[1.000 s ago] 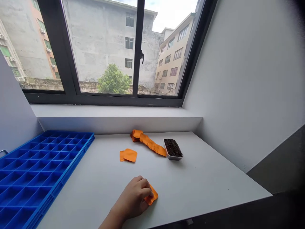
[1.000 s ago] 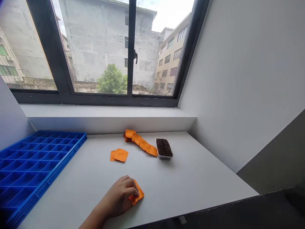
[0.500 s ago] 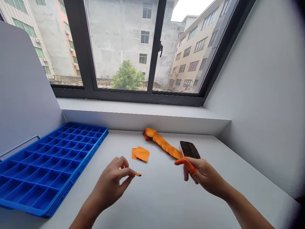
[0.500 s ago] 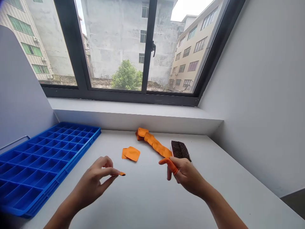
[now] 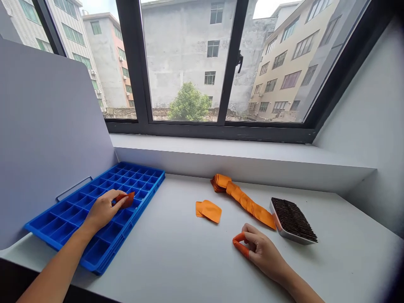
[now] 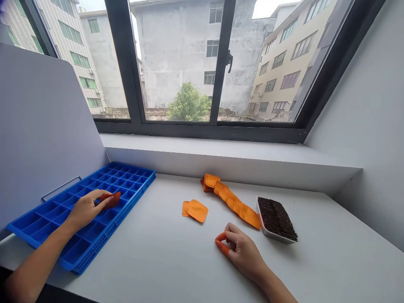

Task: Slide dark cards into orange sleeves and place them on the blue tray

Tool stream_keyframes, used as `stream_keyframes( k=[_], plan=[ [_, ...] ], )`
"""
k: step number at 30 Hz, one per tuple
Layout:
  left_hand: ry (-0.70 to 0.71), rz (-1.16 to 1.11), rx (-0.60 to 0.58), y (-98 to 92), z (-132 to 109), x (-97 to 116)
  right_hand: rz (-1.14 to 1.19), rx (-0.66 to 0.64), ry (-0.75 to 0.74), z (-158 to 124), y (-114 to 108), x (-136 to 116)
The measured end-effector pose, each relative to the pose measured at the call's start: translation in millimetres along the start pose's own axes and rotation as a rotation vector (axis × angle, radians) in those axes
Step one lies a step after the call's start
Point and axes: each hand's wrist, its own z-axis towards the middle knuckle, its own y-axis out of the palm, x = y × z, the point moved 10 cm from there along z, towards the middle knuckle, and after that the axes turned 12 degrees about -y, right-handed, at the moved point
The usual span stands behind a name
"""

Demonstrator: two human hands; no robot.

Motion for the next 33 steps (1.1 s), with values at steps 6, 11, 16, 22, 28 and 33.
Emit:
stream_keyframes(
  k=[6, 11, 16, 22, 28, 33],
  plan=[
    [-0.026, -0.015, -0.027, 28.6, -20.0, -1.8, -0.112, -0.014, -0.015, -1.1, 3.8, -0.9],
    [0.008, 0.157, -0.062, 46.5, -35.1, 30.6, -0.109, -0.056, -0.034, -0.5, 6.6, -1.0],
    [-0.043, 0.237, -0.035, 52.8, -46.9, 53.2, -0.092, -0.076, -0.032, -3.3, 8.1, 3.6],
    [-0.108, 0.235, -0.09, 68.1, -64.4, 73.9, -0.111, -0.106, -0.021, -6.2, 11.6, 4.4],
    [-0.076, 0.182, -0.2, 59.9, -53.5, 85.4, -0.125, -0.091, -0.017, -7.1, 10.3, 2.4],
    [-0.049, 0.145, -0.177, 30.0, 14.4, 99.5, -0.114, -0.073, -0.03, -7.7, 8.4, 0.4]
  ],
)
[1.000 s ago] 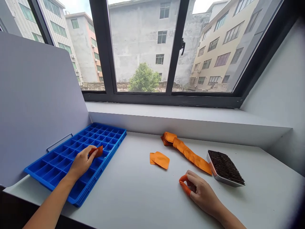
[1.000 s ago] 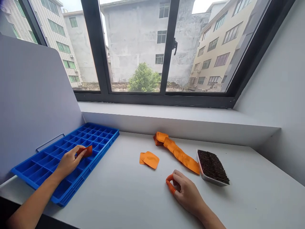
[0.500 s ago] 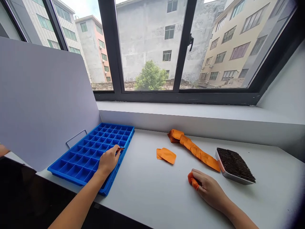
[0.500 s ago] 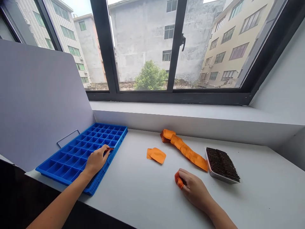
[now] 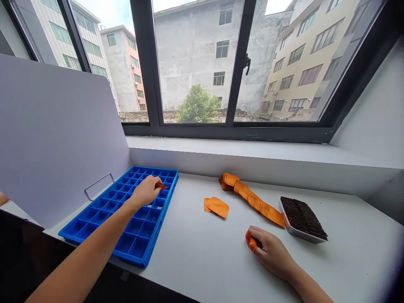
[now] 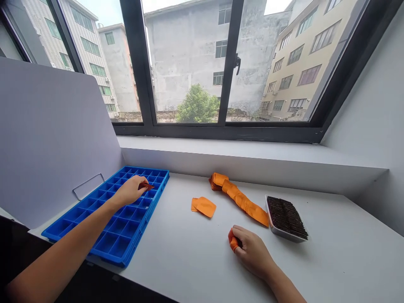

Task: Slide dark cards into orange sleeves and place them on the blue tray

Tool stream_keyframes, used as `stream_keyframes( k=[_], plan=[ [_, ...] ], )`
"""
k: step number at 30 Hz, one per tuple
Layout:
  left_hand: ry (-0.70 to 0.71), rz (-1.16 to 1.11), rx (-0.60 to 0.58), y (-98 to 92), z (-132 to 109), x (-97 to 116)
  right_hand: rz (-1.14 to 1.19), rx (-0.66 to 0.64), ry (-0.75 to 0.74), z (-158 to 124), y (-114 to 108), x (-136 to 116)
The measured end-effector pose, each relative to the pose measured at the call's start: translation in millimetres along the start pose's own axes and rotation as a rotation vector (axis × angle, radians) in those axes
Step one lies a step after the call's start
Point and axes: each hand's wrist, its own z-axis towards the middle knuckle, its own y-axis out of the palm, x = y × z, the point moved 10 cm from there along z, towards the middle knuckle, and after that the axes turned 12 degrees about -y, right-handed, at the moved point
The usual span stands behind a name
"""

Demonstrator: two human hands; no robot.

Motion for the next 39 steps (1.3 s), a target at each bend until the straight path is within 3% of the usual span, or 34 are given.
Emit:
stream_keyframes(
  k=[4, 8, 13, 20, 28, 34, 39],
  plan=[
    [-0.003, -0.053, -0.001, -13.0, 62.9, 12.0, 0.003, 0.007, 0.007, -0.6, -1.7, -1.2],
    [-0.023, -0.122, -0.046, 3.3, 108.1, 16.0, 0.015, 0.007, 0.011, 0.3, -2.7, -3.0],
    [-0.116, -0.193, 0.055, 28.2, 139.2, 4.8, 0.032, -0.013, 0.029, 1.4, -1.5, -0.6],
    [-0.171, -0.186, 0.097, 59.1, 159.1, -7.2, 0.045, -0.053, 0.062, 1.4, -0.2, 1.4],
    [-0.084, -0.018, 0.126, 60.8, 178.0, 9.9, 0.061, -0.077, 0.086, 0.3, 2.6, 3.8],
    [-0.018, 0.121, 0.066, 75.4, 172.9, 12.4, 0.061, -0.083, 0.098, 0.5, 2.6, 5.7],
    [0.0, 0.24, 0.026, 74.0, 172.2, 9.5, 0.07, -0.081, 0.112, 0.0, 3.2, 6.8]
  ],
)
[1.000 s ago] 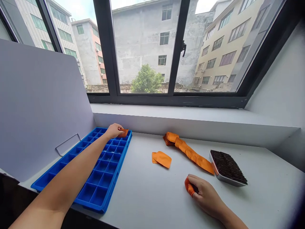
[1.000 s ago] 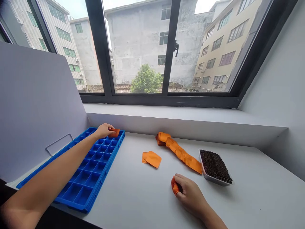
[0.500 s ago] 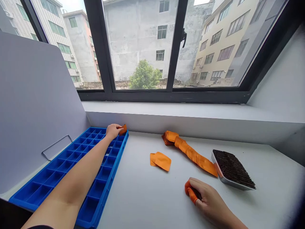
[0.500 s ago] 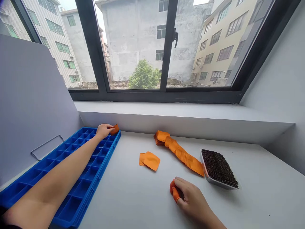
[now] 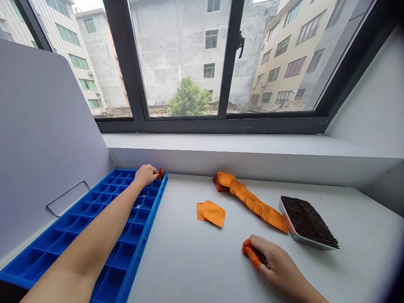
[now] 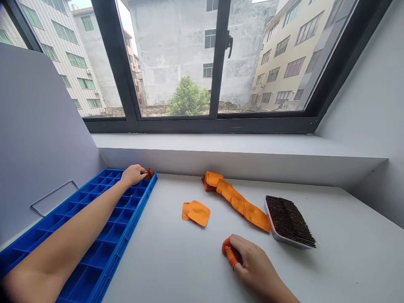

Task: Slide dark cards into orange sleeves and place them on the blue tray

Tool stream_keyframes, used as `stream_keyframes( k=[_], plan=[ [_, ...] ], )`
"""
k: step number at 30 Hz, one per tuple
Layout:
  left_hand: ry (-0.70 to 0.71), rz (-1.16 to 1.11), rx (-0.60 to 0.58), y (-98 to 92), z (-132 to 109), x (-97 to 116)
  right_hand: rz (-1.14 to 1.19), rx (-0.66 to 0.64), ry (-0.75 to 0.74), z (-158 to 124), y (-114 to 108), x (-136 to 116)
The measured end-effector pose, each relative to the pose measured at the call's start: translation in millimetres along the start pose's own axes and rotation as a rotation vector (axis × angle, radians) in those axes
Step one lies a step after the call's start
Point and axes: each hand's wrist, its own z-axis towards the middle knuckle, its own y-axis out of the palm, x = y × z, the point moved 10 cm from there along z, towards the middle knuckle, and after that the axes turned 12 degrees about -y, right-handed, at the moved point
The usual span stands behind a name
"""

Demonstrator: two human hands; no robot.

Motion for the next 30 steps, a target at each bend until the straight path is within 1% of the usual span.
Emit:
stream_keyframes(
  k=[4, 6, 8, 11, 14, 17, 20, 22, 24, 26, 30],
  plan=[
    [-0.008, 0.067, -0.036, -2.9, 4.3, 5.3, 0.001, 0.003, 0.008, 1.1, 0.1, 0.2],
    [-0.045, 0.083, -0.022, -4.6, 4.5, 6.4, 0.007, 0.004, 0.012, 1.2, 0.0, -0.2],
    [-0.092, 0.091, 0.018, -7.2, 1.9, 5.6, 0.012, 0.006, 0.016, 0.5, -0.6, -0.8],
    [-0.146, 0.1, 0.08, -11.6, -6.4, 3.8, 0.015, 0.007, 0.025, -0.9, -1.4, -1.5],
    [-0.172, 0.099, 0.104, -17.2, -16.1, 4.1, 0.016, 0.003, 0.032, -1.2, -1.6, -1.6],
    [-0.204, 0.092, 0.103, -25.5, -26.6, 6.2, 0.021, 0.007, 0.034, -0.8, -2.1, -1.7],
    [-0.239, 0.088, 0.067, -29.4, -42.1, 10.2, 0.022, 0.012, 0.034, -0.6, -2.5, -2.4],
    [-0.232, 0.089, 0.023, -25.6, -58.2, 15.9, 0.022, 0.011, 0.034, -0.7, -2.6, -3.2],
    [-0.206, 0.099, -0.031, -15.9, -79.3, 22.3, 0.03, 0.015, 0.033, -0.9, -3.0, -3.6],
    [-0.204, 0.123, -0.094, -0.8, -103.4, 24.4, 0.044, 0.024, 0.023, -0.9, -3.9, -3.9],
    [-0.243, 0.182, -0.195, 32.2, -145.9, 19.3, 0.06, 0.041, -0.035, -1.5, -4.6, -5.8]
  ],
)
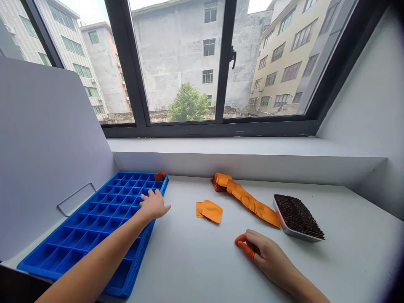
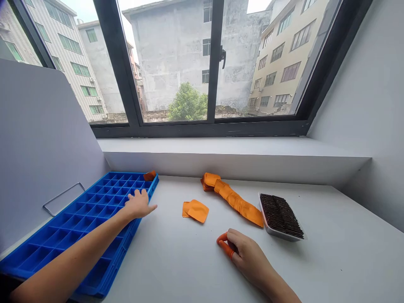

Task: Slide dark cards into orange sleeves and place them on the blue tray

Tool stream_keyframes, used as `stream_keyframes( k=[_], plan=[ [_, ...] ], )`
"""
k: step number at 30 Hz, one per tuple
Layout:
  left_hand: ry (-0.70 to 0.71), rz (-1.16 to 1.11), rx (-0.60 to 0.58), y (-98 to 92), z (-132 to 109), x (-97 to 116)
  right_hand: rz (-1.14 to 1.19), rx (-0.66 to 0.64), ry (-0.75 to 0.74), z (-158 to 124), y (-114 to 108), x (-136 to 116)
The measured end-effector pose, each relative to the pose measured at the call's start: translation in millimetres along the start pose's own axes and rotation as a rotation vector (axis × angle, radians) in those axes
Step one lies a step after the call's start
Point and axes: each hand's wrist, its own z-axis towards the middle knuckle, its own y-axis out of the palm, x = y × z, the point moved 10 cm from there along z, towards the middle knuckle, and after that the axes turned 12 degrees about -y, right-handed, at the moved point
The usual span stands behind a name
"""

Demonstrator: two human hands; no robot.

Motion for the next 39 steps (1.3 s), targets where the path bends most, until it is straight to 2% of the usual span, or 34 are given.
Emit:
stream_keyframes(
  k=[3, 7, 13, 20, 24, 27, 30, 31, 33, 34, 37, 39],
  plan=[
    [0.013, 0.032, 0.011, 17.1, -12.6, -1.3, -0.006, 0.02, -0.032, -0.9, -1.2, -1.0],
    [0.065, 0.043, 0.079, 21.3, -15.6, 0.1, -0.013, 0.038, -0.034, -1.0, -2.9, -1.0],
    [0.1, 0.026, 0.116, 14.5, -1.8, -9.5, -0.023, 0.024, -0.029, -1.7, -2.4, 0.0],
    [0.098, -0.009, 0.108, -2.4, 24.9, -21.9, -0.036, 0.057, -0.051, -0.6, -5.1, -2.7],
    [0.062, -0.016, 0.111, -8.9, 35.2, -20.2, -0.05, 0.124, -0.072, -0.9, -12.0, -2.5],
    [-0.017, -0.01, 0.13, -11.6, 33.4, -16.5, -0.082, 0.163, -0.056, -3.8, -17.4, 2.6],
    [-0.112, -0.027, 0.237, -19.5, 9.5, -6.7, -0.104, 0.217, -0.032, -7.1, -24.3, 7.9],
    [-0.086, -0.052, 0.313, -25.0, -5.7, 3.4, -0.107, 0.236, -0.035, -7.5, -26.4, 8.3],
    [0.08, -0.13, 0.406, -29.1, -43.5, 34.7, -0.108, 0.272, -0.066, -7.4, -29.8, 6.5],
    [0.185, -0.183, 0.386, -24.7, -62.6, 52.4, -0.106, 0.287, -0.082, -7.2, -30.9, 5.6],
    [0.522, -0.322, 0.216, -0.3, -114.9, 106.7, -0.098, 0.317, -0.1, -6.9, -32.4, 6.1],
    [0.752, -0.324, 0.174, 14.3, -143.6, 138.4, -0.091, 0.329, -0.09, -7.5, -33.0, 7.9]
  ],
)
